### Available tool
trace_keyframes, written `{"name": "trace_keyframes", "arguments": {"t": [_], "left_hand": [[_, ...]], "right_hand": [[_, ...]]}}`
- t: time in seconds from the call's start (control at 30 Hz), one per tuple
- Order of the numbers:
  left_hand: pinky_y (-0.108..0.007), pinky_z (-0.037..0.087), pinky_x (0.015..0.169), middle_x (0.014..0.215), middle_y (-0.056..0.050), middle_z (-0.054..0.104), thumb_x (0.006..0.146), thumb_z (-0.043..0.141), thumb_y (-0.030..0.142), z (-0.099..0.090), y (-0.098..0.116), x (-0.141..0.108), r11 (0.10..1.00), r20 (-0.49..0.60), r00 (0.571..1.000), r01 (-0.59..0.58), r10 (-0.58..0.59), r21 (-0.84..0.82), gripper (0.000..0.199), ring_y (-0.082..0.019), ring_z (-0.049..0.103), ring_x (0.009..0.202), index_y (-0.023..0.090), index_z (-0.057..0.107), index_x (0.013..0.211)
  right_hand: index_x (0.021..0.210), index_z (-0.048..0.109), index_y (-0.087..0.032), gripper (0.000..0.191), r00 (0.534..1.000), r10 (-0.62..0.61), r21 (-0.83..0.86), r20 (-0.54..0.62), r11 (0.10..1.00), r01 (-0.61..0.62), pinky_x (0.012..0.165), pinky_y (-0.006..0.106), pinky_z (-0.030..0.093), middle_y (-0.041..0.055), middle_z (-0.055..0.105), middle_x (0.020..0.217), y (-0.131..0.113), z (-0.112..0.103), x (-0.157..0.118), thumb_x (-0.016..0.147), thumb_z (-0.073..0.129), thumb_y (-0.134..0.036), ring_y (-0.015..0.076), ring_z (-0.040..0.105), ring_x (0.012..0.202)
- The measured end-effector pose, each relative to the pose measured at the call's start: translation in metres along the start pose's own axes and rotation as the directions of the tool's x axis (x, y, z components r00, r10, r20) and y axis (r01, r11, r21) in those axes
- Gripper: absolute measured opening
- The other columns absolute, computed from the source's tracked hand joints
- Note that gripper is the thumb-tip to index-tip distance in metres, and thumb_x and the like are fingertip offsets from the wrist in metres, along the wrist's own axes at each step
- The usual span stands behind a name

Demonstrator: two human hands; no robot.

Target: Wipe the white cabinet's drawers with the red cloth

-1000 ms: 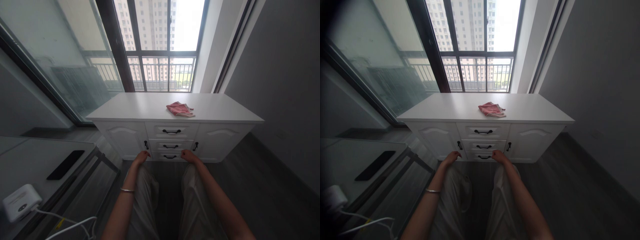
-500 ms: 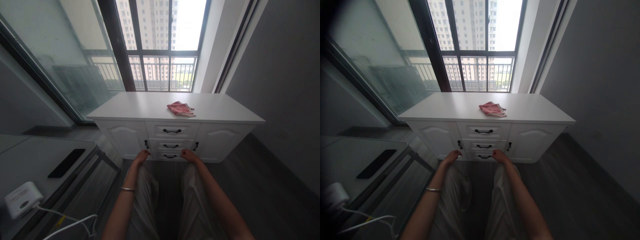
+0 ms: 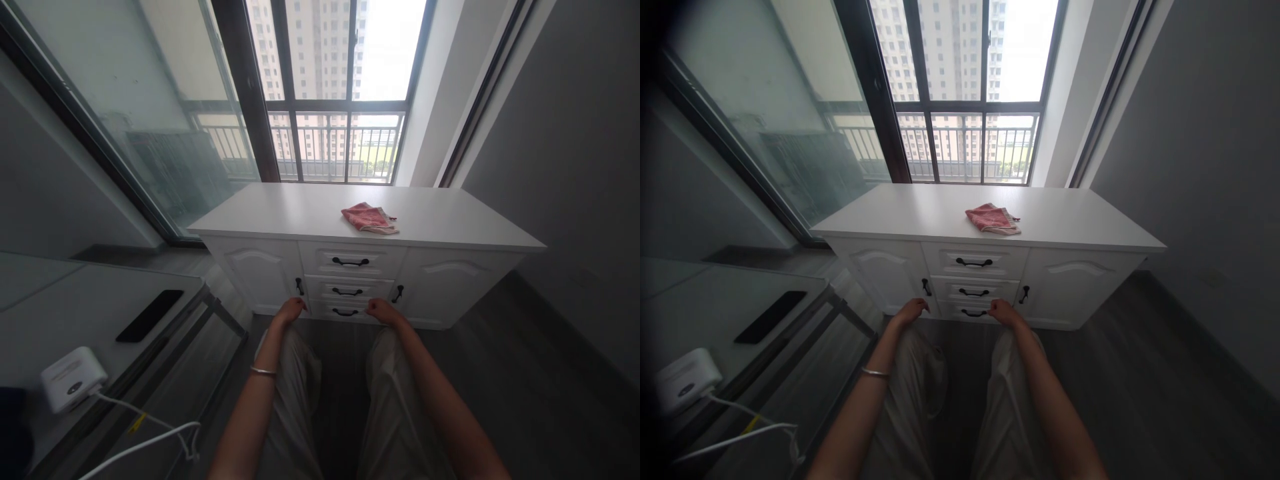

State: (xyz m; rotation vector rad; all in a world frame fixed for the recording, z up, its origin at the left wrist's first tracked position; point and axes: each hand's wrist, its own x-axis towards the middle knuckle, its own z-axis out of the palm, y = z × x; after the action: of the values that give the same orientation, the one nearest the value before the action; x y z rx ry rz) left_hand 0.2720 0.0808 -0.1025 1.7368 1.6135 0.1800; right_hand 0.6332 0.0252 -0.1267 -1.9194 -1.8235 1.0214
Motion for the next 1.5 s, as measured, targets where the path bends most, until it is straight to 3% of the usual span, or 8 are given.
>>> {"name": "trace_keyframes", "arguments": {"t": [1.03,1.5], "left_hand": [[-0.050,0.054,0.115,0.122,-0.008,0.080,0.104,0.070,0.049,-0.0001,-0.0007,-0.0031,0.999,-0.042,0.999,0.001,0.001,0.035,0.034,-0.025,0.072,0.122,0.017,0.076,0.097],[-0.049,0.055,0.114,0.121,-0.009,0.079,0.105,0.068,0.050,-0.0011,0.0027,-0.0048,0.999,-0.037,0.999,0.001,0.001,0.045,0.035,-0.024,0.072,0.120,0.017,0.075,0.098]], "right_hand": [[0.066,0.048,-0.022,0.031,0.999,0.033,-0.006,-0.013,0.999,-0.033,0.069,0.026,0.038,-0.0035,0.052,0.066,-0.0002,0.0003,-0.0010,0.090,0.069,-0.020,0.0146,0.051,0.070],[0.066,0.049,-0.022,0.031,0.999,0.024,-0.007,-0.021,1.000,-0.024,0.071,0.026,0.038,-0.0028,0.055,0.068,0.0024,0.0006,-0.0002,0.090,0.069,-0.018,0.0147,0.053,0.072]]}}
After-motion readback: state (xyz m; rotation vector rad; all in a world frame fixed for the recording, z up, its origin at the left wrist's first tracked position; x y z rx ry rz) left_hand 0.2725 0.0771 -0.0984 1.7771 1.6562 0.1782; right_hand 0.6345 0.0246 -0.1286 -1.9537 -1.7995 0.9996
